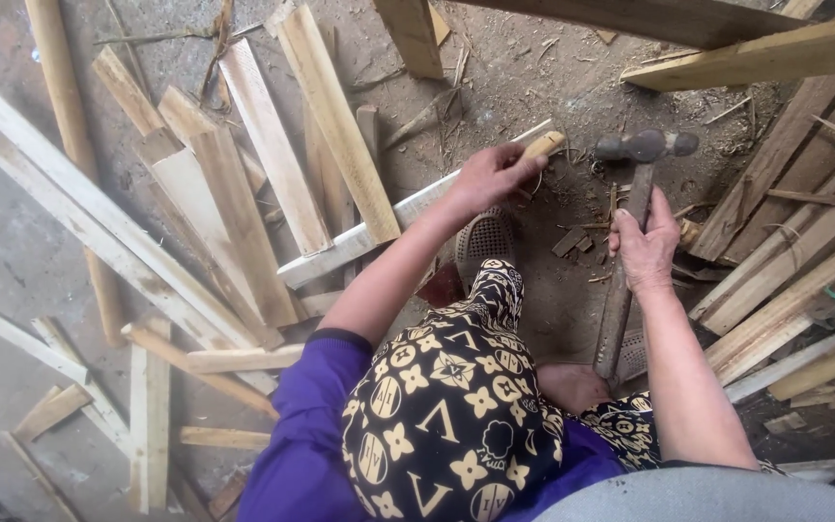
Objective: The person assembles a wooden stool by attaching a small wooden piece to the side of the seat. They use a hammer to drive nails into the wood, securing the piece in place.
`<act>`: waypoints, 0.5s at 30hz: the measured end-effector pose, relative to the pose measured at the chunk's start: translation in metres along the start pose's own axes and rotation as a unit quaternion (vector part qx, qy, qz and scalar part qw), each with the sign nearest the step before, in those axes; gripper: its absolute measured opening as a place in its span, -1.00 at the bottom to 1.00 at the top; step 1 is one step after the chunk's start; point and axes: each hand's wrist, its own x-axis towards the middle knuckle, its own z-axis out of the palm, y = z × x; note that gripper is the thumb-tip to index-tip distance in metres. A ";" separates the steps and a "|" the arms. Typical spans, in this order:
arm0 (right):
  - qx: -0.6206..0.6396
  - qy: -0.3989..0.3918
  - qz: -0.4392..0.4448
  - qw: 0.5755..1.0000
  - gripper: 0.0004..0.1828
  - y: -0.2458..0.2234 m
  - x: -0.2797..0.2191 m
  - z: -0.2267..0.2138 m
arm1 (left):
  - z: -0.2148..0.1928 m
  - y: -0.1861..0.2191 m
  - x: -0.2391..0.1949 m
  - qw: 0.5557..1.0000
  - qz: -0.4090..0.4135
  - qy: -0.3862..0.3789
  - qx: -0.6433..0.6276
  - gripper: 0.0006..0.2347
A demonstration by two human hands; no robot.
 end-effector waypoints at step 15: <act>-0.196 0.066 -0.211 0.955 -0.39 0.002 -0.014 0.016 | 0.041 -0.056 0.059 0.884 0.181 0.237 0.361 -0.42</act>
